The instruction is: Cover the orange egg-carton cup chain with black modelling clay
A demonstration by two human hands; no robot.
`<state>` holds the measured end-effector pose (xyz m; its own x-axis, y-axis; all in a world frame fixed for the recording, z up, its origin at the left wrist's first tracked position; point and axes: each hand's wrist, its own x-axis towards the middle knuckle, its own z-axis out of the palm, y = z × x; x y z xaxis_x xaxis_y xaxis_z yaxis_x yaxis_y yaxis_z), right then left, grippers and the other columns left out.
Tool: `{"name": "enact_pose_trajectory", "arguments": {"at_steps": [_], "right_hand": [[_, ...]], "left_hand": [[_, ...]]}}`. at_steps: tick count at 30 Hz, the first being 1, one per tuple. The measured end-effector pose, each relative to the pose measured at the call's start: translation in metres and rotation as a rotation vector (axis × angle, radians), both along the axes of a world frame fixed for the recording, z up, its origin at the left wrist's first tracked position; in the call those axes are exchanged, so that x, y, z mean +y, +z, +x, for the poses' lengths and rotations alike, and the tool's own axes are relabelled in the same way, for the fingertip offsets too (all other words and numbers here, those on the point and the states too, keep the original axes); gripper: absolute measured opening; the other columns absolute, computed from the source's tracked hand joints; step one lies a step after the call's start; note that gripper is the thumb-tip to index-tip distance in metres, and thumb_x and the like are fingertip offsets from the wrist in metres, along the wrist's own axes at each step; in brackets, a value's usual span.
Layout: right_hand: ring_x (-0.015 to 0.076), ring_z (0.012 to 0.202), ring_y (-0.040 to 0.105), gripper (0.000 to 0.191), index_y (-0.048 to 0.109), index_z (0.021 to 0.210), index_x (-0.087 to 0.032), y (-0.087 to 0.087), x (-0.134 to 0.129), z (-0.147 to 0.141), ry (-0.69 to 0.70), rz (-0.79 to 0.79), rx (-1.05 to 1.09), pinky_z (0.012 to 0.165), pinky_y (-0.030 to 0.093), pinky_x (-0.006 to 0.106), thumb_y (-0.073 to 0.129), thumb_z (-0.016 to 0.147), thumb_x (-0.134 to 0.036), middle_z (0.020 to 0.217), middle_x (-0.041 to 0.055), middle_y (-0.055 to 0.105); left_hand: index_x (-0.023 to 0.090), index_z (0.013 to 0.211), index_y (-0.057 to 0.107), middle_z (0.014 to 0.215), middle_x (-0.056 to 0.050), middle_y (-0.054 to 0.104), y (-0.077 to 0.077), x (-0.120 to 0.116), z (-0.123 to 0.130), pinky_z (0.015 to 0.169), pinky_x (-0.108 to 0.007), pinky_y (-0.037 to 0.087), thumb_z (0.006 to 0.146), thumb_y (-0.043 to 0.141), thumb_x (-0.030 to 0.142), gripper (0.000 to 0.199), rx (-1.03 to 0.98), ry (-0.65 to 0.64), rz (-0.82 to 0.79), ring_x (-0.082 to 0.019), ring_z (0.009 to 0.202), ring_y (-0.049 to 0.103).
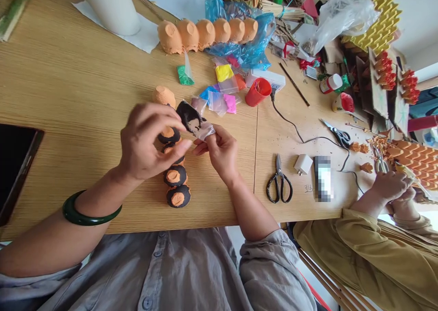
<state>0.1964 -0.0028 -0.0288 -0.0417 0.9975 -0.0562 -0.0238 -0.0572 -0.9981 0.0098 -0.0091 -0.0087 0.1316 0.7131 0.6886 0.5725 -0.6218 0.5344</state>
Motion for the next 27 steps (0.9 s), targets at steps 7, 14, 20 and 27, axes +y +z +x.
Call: {"name": "enact_pose_trajectory", "arguments": {"at_steps": [7,14,20,27], "right_hand": [[0.0112,0.044,0.068,0.042,0.07,0.084,-0.02,0.011,0.004,0.002,0.21,-0.237,0.302,0.044,0.058,0.022,0.087,0.085,-0.058,0.067,-0.001,0.079],[0.0131,0.046,0.071,0.05,0.066,0.095,-0.021,0.006,-0.001,-0.001,0.281,-0.258,0.323,0.046,0.06,0.022,0.092,0.083,-0.062,0.067,-0.0029,0.078],[0.0134,0.057,0.076,0.058,0.049,0.096,-0.027,0.006,-0.003,-0.001,0.182,-0.143,0.266,0.059,0.068,0.027,0.091,0.085,-0.065,0.075,-0.0074,0.073],[0.0107,0.06,0.073,0.034,0.078,0.099,-0.024,0.012,-0.007,0.0,0.183,-0.045,0.124,0.063,0.067,0.028,0.085,0.092,-0.057,0.093,-0.0007,0.08]], "left_hand": [[0.024,0.132,0.073,0.112,-0.007,0.078,-0.013,0.011,-0.004,0.071,-0.027,0.062,0.108,0.069,0.057,0.042,-0.531,-0.011,-0.302,-0.016,0.087,0.073],[0.023,0.073,0.052,0.05,0.007,0.046,-0.003,0.003,0.001,0.036,-0.024,0.033,0.111,0.059,0.065,0.057,-0.481,-0.058,-0.577,-0.009,0.035,0.048],[0.024,0.075,0.052,0.051,0.007,0.049,-0.004,0.005,-0.002,0.038,-0.023,0.032,0.111,0.058,0.065,0.056,-0.465,0.003,-0.585,-0.009,0.036,0.051],[0.024,0.073,0.05,0.051,0.006,0.047,-0.001,0.003,-0.001,0.046,-0.026,0.034,0.111,0.059,0.059,0.053,-0.416,0.108,-0.603,-0.01,0.04,0.048]]}}
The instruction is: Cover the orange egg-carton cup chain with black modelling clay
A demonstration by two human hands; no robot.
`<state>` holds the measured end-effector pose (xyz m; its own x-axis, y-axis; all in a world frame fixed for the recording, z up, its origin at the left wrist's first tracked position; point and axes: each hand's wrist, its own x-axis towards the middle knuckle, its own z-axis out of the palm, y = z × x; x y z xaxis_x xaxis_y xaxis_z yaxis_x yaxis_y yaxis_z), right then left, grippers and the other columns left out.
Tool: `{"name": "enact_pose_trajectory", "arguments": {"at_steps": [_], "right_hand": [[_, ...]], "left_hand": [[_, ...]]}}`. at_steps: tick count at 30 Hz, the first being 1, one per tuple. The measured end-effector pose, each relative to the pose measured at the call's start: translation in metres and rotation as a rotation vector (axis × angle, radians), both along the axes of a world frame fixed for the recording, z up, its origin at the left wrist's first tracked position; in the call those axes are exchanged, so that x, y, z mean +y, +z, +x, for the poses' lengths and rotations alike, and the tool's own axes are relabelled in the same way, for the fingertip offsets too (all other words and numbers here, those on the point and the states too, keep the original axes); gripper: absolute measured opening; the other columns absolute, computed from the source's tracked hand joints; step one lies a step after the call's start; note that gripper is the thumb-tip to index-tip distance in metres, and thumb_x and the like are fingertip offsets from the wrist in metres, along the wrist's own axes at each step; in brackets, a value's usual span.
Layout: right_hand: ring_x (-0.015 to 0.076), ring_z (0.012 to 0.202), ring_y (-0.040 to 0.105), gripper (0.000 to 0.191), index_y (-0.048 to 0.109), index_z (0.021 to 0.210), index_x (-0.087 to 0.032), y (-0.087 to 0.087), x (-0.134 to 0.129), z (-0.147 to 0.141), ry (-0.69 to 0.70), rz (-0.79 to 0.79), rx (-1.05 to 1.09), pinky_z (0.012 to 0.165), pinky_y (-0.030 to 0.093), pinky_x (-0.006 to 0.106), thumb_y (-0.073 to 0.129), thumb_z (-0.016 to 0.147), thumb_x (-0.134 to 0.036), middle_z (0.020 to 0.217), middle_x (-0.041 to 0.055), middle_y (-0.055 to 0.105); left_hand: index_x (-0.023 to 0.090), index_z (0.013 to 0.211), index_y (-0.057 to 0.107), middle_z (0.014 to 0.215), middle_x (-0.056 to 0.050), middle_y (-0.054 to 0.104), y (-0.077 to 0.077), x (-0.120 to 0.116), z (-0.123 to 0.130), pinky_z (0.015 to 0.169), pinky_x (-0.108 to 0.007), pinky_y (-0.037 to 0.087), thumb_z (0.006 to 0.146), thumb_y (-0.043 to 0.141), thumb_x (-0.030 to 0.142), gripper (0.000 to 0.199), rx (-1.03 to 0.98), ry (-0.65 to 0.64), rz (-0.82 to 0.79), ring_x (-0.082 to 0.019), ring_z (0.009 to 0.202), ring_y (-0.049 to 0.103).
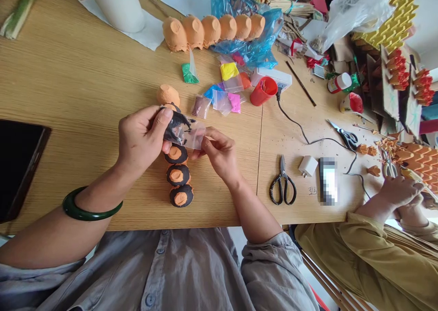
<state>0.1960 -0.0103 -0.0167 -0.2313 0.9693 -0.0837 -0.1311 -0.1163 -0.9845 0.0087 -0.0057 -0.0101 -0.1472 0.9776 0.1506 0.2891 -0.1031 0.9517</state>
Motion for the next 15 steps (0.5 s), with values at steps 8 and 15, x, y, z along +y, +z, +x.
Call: {"name": "enact_pose_trajectory", "arguments": {"at_steps": [8,15], "right_hand": [[0.0118,0.059,0.071,0.019,0.091,0.104,-0.025,0.0002,-0.0021,-0.0009,0.048,-0.069,0.0,0.069,0.068,0.029,0.077,0.092,-0.031,0.066,-0.0051,0.074],[0.0131,0.063,0.075,0.025,0.091,0.1,-0.025,0.0041,-0.0039,-0.0053,0.125,-0.119,0.101,0.071,0.07,0.031,0.089,0.089,-0.047,0.084,-0.0015,0.082]], "left_hand": [[0.024,0.077,0.061,0.056,0.005,0.054,-0.0016,-0.0001,0.0012,0.05,-0.025,0.038,0.109,0.062,0.058,0.047,0.035,0.03,0.026,-0.012,0.049,0.052],[0.025,0.116,0.074,0.084,0.002,0.074,-0.0013,-0.0014,0.0019,0.063,-0.024,0.052,0.106,0.071,0.047,0.025,-0.06,0.058,0.002,-0.014,0.068,0.064]]}}
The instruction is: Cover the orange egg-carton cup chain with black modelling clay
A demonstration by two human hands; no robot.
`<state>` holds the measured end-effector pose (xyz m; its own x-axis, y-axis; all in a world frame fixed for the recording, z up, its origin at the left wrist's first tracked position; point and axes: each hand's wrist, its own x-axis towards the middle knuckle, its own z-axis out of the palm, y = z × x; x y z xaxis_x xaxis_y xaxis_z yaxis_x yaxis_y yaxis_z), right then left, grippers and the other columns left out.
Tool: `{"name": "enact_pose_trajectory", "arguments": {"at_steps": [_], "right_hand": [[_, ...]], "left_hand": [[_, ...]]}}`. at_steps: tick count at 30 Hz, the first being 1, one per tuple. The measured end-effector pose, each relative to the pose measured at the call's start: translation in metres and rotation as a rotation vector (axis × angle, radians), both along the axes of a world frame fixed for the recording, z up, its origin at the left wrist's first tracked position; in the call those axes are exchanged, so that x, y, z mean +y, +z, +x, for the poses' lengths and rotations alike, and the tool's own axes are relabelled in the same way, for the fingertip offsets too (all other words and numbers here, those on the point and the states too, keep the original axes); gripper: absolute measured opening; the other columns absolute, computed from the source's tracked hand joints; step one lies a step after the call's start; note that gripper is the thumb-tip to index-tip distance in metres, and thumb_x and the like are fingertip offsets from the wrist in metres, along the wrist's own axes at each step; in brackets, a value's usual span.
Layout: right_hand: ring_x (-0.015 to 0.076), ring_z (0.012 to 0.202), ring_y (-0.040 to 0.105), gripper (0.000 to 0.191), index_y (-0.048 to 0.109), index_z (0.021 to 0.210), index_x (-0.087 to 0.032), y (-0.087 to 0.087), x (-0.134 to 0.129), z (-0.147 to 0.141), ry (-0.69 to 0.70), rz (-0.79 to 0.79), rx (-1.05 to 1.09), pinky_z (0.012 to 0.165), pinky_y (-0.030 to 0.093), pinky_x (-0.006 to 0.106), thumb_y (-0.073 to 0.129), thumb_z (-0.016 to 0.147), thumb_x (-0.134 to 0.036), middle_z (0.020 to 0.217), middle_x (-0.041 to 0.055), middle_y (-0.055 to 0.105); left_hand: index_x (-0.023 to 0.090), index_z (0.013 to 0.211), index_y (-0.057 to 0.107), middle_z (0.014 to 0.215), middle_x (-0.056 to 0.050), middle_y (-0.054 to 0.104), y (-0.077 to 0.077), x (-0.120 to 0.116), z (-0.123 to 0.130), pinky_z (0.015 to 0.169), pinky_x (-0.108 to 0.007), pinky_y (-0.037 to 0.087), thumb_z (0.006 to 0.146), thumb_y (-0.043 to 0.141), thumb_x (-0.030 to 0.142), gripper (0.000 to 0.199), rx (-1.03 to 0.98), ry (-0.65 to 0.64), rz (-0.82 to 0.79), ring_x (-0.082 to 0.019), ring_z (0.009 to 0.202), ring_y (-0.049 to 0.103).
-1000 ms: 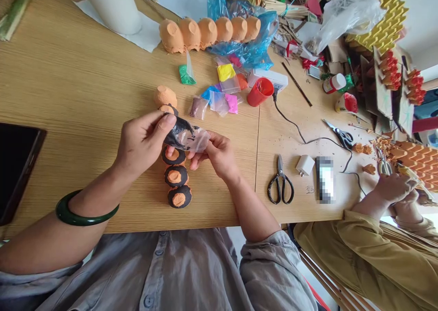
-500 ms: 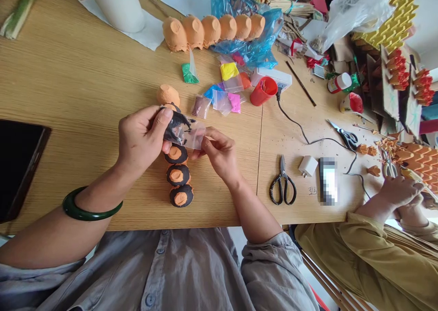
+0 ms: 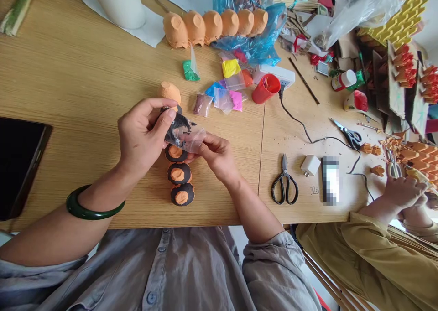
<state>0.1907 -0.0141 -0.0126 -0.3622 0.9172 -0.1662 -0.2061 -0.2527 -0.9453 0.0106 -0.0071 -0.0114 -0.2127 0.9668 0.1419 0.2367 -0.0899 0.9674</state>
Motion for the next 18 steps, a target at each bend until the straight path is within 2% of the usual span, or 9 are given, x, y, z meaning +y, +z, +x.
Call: {"name": "enact_pose_trajectory", "arguments": {"at_steps": [4,7,9,12,14,18], "right_hand": [[0.0128,0.059,0.072,0.033,0.09,0.105,-0.023,-0.003,-0.002,-0.001,0.041,-0.052,0.02,0.068,0.071,0.031,0.094,0.085,-0.05,0.076,-0.0025,0.076],[0.01,0.055,0.059,0.034,0.09,0.11,-0.025,-0.006,-0.001,-0.001,-0.053,-0.054,0.079,0.063,0.07,0.03,0.095,0.084,-0.048,0.065,-0.0063,0.065],[0.0094,0.056,0.052,0.033,0.09,0.108,-0.027,-0.007,0.002,0.0,-0.132,-0.033,0.106,0.062,0.07,0.029,0.096,0.083,-0.047,0.063,-0.0076,0.059],[0.0094,0.058,0.049,0.033,0.091,0.105,-0.027,-0.007,0.006,0.002,-0.196,-0.001,0.07,0.063,0.071,0.03,0.096,0.081,-0.05,0.065,-0.007,0.058],[0.01,0.059,0.05,0.035,0.09,0.105,-0.027,-0.006,0.007,0.004,-0.207,0.009,0.043,0.064,0.071,0.031,0.095,0.082,-0.052,0.065,-0.0068,0.057],[0.0097,0.058,0.054,0.036,0.089,0.107,-0.026,-0.002,0.007,0.007,-0.151,-0.021,0.06,0.067,0.071,0.031,0.094,0.084,-0.052,0.063,-0.0078,0.057]], "left_hand": [[0.026,0.118,0.071,0.071,0.005,0.066,0.002,0.0,0.001,0.053,-0.024,0.046,0.105,0.074,0.055,0.032,-0.05,0.018,0.0,-0.011,0.056,0.058],[0.026,0.124,0.068,0.059,0.01,0.056,0.003,0.001,0.001,0.048,-0.024,0.044,0.102,0.076,0.062,0.043,-0.143,-0.041,-0.001,-0.01,0.045,0.053],[0.024,0.119,0.07,0.061,0.008,0.061,0.003,0.003,-0.002,0.049,-0.025,0.049,0.098,0.081,0.064,0.046,-0.236,-0.124,-0.044,-0.011,0.046,0.058],[0.019,0.091,0.071,0.075,-0.002,0.075,0.006,0.006,-0.008,0.052,-0.028,0.056,0.092,0.087,0.061,0.045,-0.314,-0.292,-0.189,-0.014,0.054,0.066],[0.018,0.083,0.071,0.08,-0.006,0.078,0.01,0.007,-0.012,0.051,-0.029,0.057,0.089,0.089,0.06,0.046,-0.35,-0.38,-0.263,-0.015,0.055,0.067],[0.018,0.081,0.074,0.079,-0.006,0.079,0.014,0.009,-0.014,0.053,-0.028,0.062,0.08,0.096,0.051,0.04,-0.419,-0.42,-0.315,-0.016,0.056,0.069]]}}
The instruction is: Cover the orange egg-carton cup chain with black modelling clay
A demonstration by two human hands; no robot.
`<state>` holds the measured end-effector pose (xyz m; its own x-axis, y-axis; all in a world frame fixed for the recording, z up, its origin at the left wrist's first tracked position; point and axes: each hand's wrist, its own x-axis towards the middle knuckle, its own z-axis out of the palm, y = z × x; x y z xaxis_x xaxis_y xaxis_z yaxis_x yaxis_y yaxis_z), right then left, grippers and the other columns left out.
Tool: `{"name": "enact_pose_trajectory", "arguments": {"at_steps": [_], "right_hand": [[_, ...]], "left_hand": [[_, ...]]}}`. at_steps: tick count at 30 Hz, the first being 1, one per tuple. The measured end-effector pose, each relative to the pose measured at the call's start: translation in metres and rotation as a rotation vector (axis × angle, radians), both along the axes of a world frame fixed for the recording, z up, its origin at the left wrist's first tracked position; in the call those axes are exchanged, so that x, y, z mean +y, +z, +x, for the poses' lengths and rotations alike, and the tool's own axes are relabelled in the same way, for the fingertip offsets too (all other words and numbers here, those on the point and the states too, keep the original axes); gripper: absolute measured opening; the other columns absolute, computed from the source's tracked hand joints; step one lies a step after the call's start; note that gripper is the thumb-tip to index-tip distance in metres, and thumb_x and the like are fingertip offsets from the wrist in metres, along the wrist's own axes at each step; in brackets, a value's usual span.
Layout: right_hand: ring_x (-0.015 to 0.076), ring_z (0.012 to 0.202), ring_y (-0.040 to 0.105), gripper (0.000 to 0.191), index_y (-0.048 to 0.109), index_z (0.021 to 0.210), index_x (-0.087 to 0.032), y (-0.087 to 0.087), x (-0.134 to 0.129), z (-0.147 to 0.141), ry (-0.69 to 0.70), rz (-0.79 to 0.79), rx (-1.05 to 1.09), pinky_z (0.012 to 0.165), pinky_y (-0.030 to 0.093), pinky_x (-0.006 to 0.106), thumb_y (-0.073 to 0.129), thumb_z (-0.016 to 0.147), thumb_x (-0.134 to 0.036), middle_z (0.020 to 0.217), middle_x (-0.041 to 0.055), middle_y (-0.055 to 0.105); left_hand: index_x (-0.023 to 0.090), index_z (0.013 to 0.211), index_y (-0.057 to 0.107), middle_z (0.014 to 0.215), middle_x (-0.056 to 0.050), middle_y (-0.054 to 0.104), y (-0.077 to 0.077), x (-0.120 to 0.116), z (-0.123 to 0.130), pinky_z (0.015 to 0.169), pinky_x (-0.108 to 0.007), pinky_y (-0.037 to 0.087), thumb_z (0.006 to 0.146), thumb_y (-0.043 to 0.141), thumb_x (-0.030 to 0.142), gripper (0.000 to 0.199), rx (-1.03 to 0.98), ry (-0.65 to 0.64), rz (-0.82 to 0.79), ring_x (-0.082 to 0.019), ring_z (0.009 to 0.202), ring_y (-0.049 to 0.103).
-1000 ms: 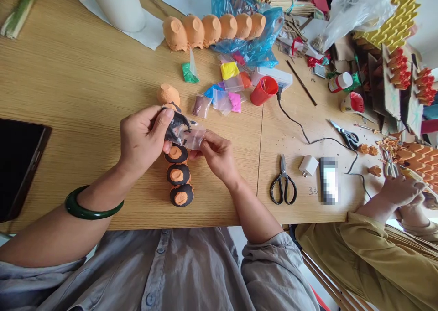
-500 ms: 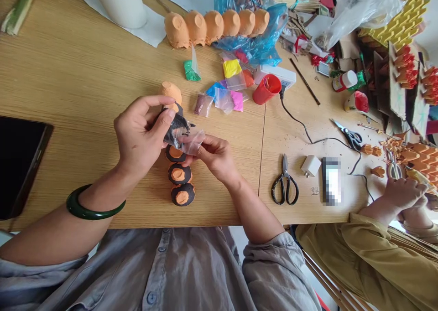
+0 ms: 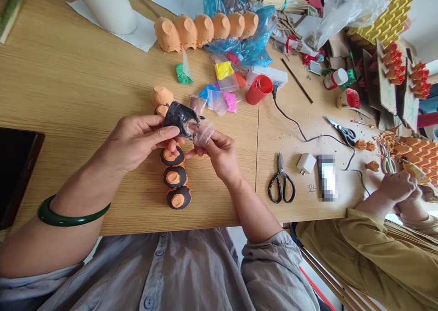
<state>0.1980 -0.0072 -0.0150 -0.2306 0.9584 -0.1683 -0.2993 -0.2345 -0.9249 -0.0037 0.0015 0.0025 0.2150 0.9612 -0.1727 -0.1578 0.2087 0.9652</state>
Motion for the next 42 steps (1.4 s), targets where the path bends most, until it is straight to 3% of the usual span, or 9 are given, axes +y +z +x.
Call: {"name": "enact_pose_trajectory", "arguments": {"at_steps": [4,8,12,22,27,33,38,42], "right_hand": [[0.0103,0.064,0.062,0.038,0.089,0.111,-0.027,0.005,-0.002,-0.002,0.069,0.002,-0.04,0.07,0.072,0.032,0.095,0.083,-0.051,0.073,-0.0058,0.071],[0.0121,0.065,0.068,0.043,0.088,0.107,-0.027,0.004,-0.005,-0.007,0.0,0.047,-0.122,0.072,0.072,0.034,0.096,0.079,-0.058,0.087,-0.0021,0.083],[0.0131,0.067,0.071,0.043,0.086,0.101,-0.024,0.0,-0.01,-0.013,-0.04,0.076,-0.17,0.072,0.071,0.032,0.094,0.081,-0.062,0.092,0.0,0.085],[0.0131,0.06,0.07,0.042,0.076,0.088,-0.024,-0.001,-0.015,-0.017,-0.11,0.156,-0.177,0.063,0.065,0.028,0.089,0.087,-0.063,0.069,-0.0039,0.073],[0.0119,0.052,0.068,0.029,0.077,0.09,-0.025,-0.005,-0.015,-0.017,-0.114,0.162,-0.067,0.059,0.063,0.027,0.09,0.092,-0.051,0.064,-0.0062,0.073],[0.012,0.047,0.067,0.041,0.077,0.097,-0.023,-0.004,-0.01,-0.012,-0.015,0.114,-0.116,0.057,0.063,0.027,0.089,0.088,-0.062,0.062,-0.0066,0.072],[0.0113,0.071,0.067,0.032,0.082,0.087,-0.026,-0.002,-0.005,-0.009,-0.115,0.159,-0.162,0.063,0.067,0.025,0.097,0.079,-0.053,0.086,-0.0028,0.071],[0.0155,0.088,0.065,0.031,0.085,0.085,-0.028,-0.006,0.0,-0.008,-0.204,0.135,-0.111,0.063,0.068,0.024,0.099,0.075,-0.053,0.099,0.0005,0.069]], "left_hand": [[0.018,0.082,0.076,0.072,-0.005,0.076,-0.002,0.0,0.005,0.054,-0.026,0.062,0.077,0.096,0.045,0.035,-0.024,0.028,-0.024,-0.016,0.057,0.07],[0.017,0.081,0.075,0.066,-0.003,0.071,-0.003,-0.001,0.009,0.056,-0.026,0.062,0.079,0.093,0.041,0.03,-0.051,0.051,-0.037,-0.016,0.057,0.071],[0.018,0.076,0.07,0.06,-0.001,0.067,-0.003,-0.002,0.008,0.056,-0.028,0.061,0.084,0.09,0.043,0.032,-0.012,0.027,-0.018,-0.017,0.054,0.069],[0.021,0.07,0.063,0.061,0.002,0.068,0.007,-0.012,0.012,0.049,-0.023,0.05,0.095,0.081,0.034,0.034,0.269,0.057,0.206,-0.012,0.049,0.064],[0.021,0.072,0.064,0.06,0.002,0.068,0.005,-0.01,0.012,0.049,-0.023,0.051,0.094,0.083,0.039,0.034,0.152,0.049,0.126,-0.012,0.048,0.061],[0.021,0.069,0.064,0.058,0.002,0.066,0.004,-0.006,0.014,0.049,-0.023,0.054,0.088,0.087,0.038,0.034,0.019,0.126,0.035,-0.01,0.046,0.058],[0.022,0.072,0.063,0.065,0.0,0.068,0.005,-0.006,0.016,0.053,-0.026,0.06,0.091,0.084,0.032,0.03,-0.02,0.208,-0.023,-0.01,0.046,0.052],[0.02,0.075,0.064,0.068,0.0,0.068,-0.001,-0.008,0.015,0.056,-0.027,0.061,0.096,0.083,0.033,0.031,0.02,0.167,0.058,-0.01,0.048,0.055]]}}
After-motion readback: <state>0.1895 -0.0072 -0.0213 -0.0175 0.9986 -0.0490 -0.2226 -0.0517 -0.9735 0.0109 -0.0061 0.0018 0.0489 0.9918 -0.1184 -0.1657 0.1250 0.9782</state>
